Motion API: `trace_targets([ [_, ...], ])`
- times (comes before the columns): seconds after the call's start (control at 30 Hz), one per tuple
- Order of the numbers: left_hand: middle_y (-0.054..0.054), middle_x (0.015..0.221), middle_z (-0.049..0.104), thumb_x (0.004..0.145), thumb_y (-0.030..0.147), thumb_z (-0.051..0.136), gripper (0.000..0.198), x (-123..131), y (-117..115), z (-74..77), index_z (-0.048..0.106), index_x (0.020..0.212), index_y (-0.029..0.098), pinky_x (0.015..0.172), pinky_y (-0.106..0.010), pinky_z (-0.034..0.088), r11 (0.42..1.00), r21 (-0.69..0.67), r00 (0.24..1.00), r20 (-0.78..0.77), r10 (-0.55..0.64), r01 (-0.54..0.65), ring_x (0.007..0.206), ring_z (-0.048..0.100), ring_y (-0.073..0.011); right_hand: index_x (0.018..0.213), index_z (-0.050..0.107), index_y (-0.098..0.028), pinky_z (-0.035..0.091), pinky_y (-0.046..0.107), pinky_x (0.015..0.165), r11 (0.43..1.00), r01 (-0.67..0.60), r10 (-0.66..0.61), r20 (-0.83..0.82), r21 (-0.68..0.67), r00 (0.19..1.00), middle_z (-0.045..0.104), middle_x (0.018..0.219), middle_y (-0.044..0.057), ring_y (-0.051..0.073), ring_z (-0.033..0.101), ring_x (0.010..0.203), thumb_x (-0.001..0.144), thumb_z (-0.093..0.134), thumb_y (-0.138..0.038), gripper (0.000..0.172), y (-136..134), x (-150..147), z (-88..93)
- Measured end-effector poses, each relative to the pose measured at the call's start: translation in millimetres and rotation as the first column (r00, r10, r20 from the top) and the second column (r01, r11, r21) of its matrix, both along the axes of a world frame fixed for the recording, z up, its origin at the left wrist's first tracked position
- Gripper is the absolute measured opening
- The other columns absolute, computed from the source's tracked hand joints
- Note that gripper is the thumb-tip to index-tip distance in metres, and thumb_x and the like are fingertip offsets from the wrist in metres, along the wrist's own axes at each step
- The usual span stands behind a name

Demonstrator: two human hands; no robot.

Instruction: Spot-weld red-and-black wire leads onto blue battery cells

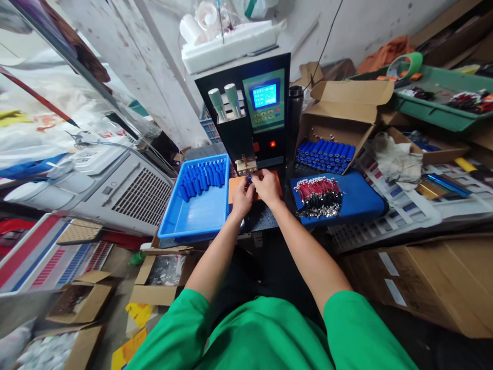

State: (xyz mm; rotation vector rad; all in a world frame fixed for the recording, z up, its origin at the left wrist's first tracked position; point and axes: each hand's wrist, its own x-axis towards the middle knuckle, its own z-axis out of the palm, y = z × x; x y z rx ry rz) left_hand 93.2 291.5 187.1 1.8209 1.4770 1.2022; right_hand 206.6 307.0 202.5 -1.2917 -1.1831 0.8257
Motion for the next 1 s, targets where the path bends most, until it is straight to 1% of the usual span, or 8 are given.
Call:
trace_targets([
  [0.13, -0.007, 0.097, 0.071, 0.095, 0.028, 0.057, 0.024, -0.2, 1.2, -3.1, 0.066, 0.116, 0.019, 0.085, -0.033, 0.053, 1.0, 0.006, 1.0, 0.014, -0.004, 0.004, 0.091, 0.067, -0.0216, 0.076, 0.06, -0.019, 0.051, 0.03, 0.063, 1.0, -0.001, 0.001, 0.005, -0.004, 1.0, 0.068, 0.073, 0.007, 0.022, 0.064, 0.071, 0.078, 0.059, -0.037, 0.018, -0.7, 0.0, -1.0],
  [0.27, -0.007, 0.099, 0.072, 0.095, 0.029, 0.058, 0.024, -0.9, 2.0, -5.1, 0.067, 0.115, 0.02, 0.086, -0.034, 0.053, 1.0, 0.0, 1.0, 0.016, 0.006, -0.006, 0.093, 0.067, -0.0226, 0.079, 0.062, -0.018, 0.051, 0.029, 0.062, 1.0, 0.0, 0.0, 0.002, -0.016, 1.0, 0.068, 0.073, 0.008, 0.022, 0.065, 0.071, 0.078, 0.061, -0.038, 0.019, -1.1, 0.6, -2.6],
  [0.4, -0.008, 0.101, 0.071, 0.095, 0.029, 0.058, 0.026, -1.9, 1.9, -6.0, 0.066, 0.118, 0.02, 0.086, -0.034, 0.053, 1.0, -0.007, 1.0, 0.007, 0.005, -0.005, 0.096, 0.066, -0.023, 0.081, 0.062, -0.018, 0.048, 0.027, 0.056, 0.999, -0.015, 0.014, -0.023, -0.04, 1.0, 0.068, 0.072, 0.006, 0.018, 0.061, 0.061, 0.078, 0.061, -0.038, 0.021, -1.8, 0.2, -3.1],
  [0.57, -0.008, 0.099, 0.071, 0.095, 0.03, 0.057, 0.024, -1.9, 1.9, -4.2, 0.067, 0.116, 0.019, 0.085, -0.033, 0.053, 1.0, -0.009, 1.0, 0.018, -0.004, 0.004, 0.092, 0.066, -0.0217, 0.079, 0.059, -0.019, 0.046, 0.025, 0.053, 0.998, -0.039, 0.036, -0.061, -0.04, 0.997, 0.064, 0.067, 0.003, 0.015, 0.057, 0.056, 0.079, 0.06, -0.042, 0.024, -3.6, -0.1, 0.1],
  [0.7, -0.007, 0.092, 0.07, 0.096, 0.031, 0.056, 0.022, -0.6, 2.5, -0.2, 0.068, 0.11, 0.018, 0.082, -0.032, 0.053, 1.0, -0.001, 1.0, 0.011, -0.019, 0.019, 0.086, 0.066, -0.0206, 0.081, 0.06, -0.019, 0.046, 0.025, 0.051, 0.993, -0.105, 0.098, -0.1, -0.057, 0.99, 0.063, 0.068, 0.001, 0.015, 0.057, 0.056, 0.077, 0.062, -0.041, 0.023, -7.7, 4.3, 1.8],
  [0.77, -0.006, 0.088, 0.069, 0.095, 0.031, 0.057, 0.021, -0.1, 2.3, 1.5, 0.069, 0.106, 0.018, 0.081, -0.032, 0.052, 1.0, -0.004, 1.0, -0.001, -0.017, 0.017, 0.084, 0.065, -0.0201, 0.083, 0.061, -0.019, 0.048, 0.026, 0.054, 0.993, -0.11, 0.106, -0.076, -0.044, 0.991, 0.066, 0.072, 0.003, 0.017, 0.06, 0.061, 0.075, 0.062, -0.039, 0.021, -11.4, 8.0, 2.1],
  [0.87, -0.006, 0.085, 0.068, 0.093, 0.033, 0.06, 0.021, 0.3, 2.0, 1.7, 0.07, 0.105, 0.018, 0.08, -0.031, 0.051, 1.0, -0.014, 1.0, 0.004, 0.003, -0.003, 0.081, 0.064, -0.0191, 0.081, 0.063, -0.018, 0.051, 0.029, 0.064, 0.997, -0.079, 0.079, 0.004, 0.01, 0.997, 0.068, 0.075, 0.006, 0.019, 0.063, 0.069, 0.076, 0.062, -0.037, 0.02, -18.3, 13.5, 3.5],
  [1.0, -0.005, 0.086, 0.068, 0.09, 0.034, 0.065, 0.025, 0.4, 2.6, -1.6, 0.071, 0.109, 0.019, 0.078, -0.029, 0.051, 1.0, -0.007, 1.0, 0.02, 0.016, -0.016, 0.081, 0.063, -0.0177, 0.086, 0.067, -0.015, 0.052, 0.031, 0.071, 0.999, -0.04, 0.037, 0.101, 0.022, 0.994, 0.068, 0.075, 0.007, 0.02, 0.064, 0.071, 0.077, 0.065, -0.04, 0.027, -27.8, 16.2, 9.0],
])
